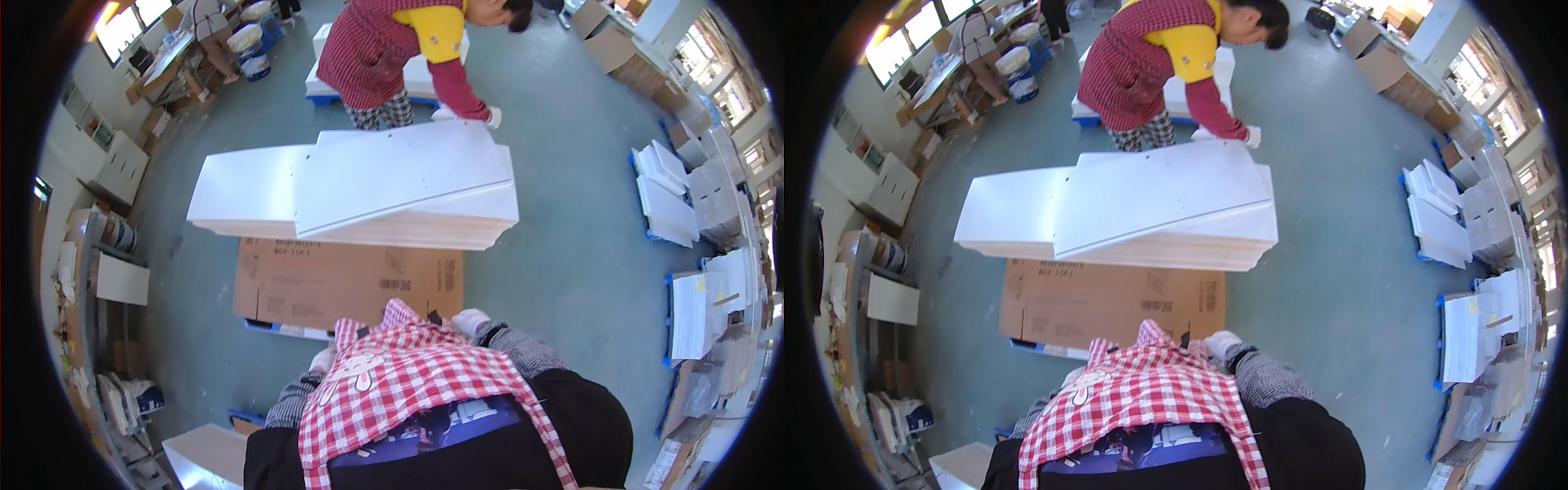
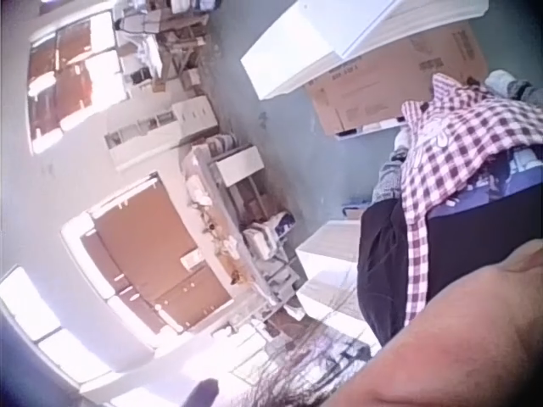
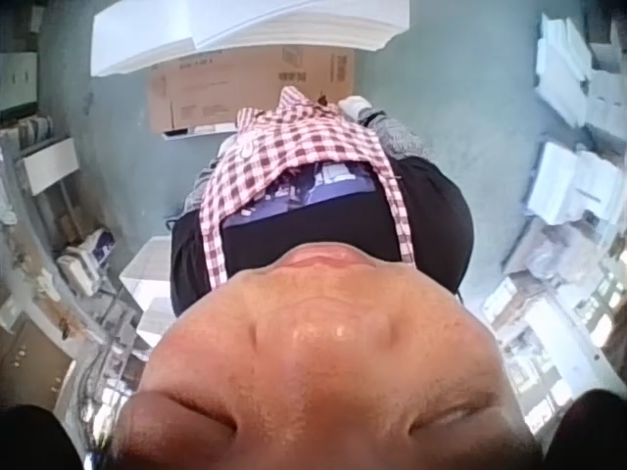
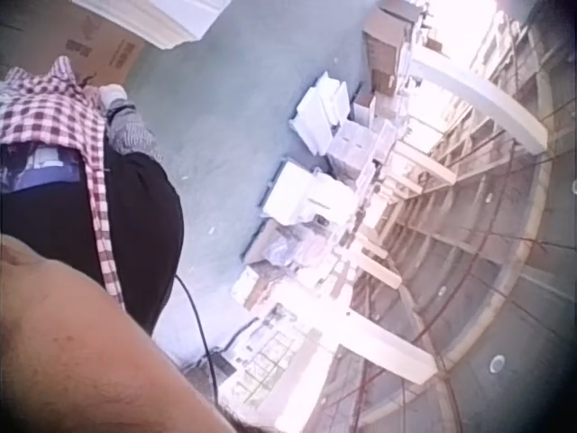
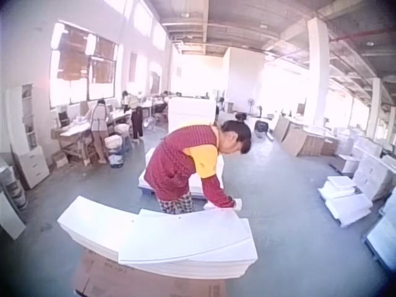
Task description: Moving and stacking white furniture panels in a workshop environment.
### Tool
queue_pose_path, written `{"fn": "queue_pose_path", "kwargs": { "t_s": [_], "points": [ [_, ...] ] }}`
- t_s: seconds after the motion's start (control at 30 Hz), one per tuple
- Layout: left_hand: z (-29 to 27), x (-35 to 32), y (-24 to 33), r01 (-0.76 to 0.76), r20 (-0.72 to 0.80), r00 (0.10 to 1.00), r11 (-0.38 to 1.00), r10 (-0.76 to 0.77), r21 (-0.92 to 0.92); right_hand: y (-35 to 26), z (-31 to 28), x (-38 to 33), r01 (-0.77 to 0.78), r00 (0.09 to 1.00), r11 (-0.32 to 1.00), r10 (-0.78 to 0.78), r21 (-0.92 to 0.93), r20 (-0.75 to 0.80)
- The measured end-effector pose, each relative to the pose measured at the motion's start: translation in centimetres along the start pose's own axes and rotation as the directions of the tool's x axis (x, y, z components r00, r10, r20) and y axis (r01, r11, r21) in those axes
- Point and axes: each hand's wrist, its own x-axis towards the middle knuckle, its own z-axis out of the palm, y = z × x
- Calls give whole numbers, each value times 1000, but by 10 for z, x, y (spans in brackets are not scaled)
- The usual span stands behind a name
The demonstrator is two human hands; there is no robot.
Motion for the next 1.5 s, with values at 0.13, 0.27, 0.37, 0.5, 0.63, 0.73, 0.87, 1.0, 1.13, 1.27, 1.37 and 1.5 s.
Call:
{"fn": "queue_pose_path", "kwargs": {
  "t_s": [0.13,0.27,0.37,0.5,0.63,0.73,0.87,1.0,1.13,1.27,1.37,1.5],
  "points": [
    [10,0,-28,-95,-59,995,939,79,-332,-6,-5,-1,-87,992,983,70,159,107],
    [13,13,-29,-6,-53,999,982,-4,-187,-7,-12,-4,-323,946,821,259,472,197],
    [10,17,-20,-1,-35,999,984,-6,-176,-3,-12,-4,-388,921,727,277,566,276],
    [9,19,-15,10,-1,1000,1000,-10,-8,-4,-16,-1,-288,951,846,201,448,233],
    [6,13,-9,-2,18,1000,989,5,-147,-6,-21,-7,-162,979,949,121,271,161],
    [-2,7,3,1,10,1000,989,0,-151,3,-10,0,-190,975,944,151,269,160],
    [-1,12,-3,4,18,1000,989,-2,-146,9,-3,7,-331,942,816,254,474,220],
    [7,18,-9,0,-38,999,1000,-1,-29,3,-15,3,-442,897,658,336,610,287],
    [7,18,-7,-10,-68,998,999,7,-53,10,-7,7,-207,978,900,176,384,116],
    [8,20,-9,40,-23,999,999,-41,-30,6,-9,10,-204,978,916,181,345,99],
    [8,23,-9,44,-15,999,998,-45,-48,6,-10,10,-244,969,902,214,357,122],
    [15,33,-26,-9,14,1000,991,11,-134,-4,-26,3,-333,939,854,261,400,226]
  ]
}}
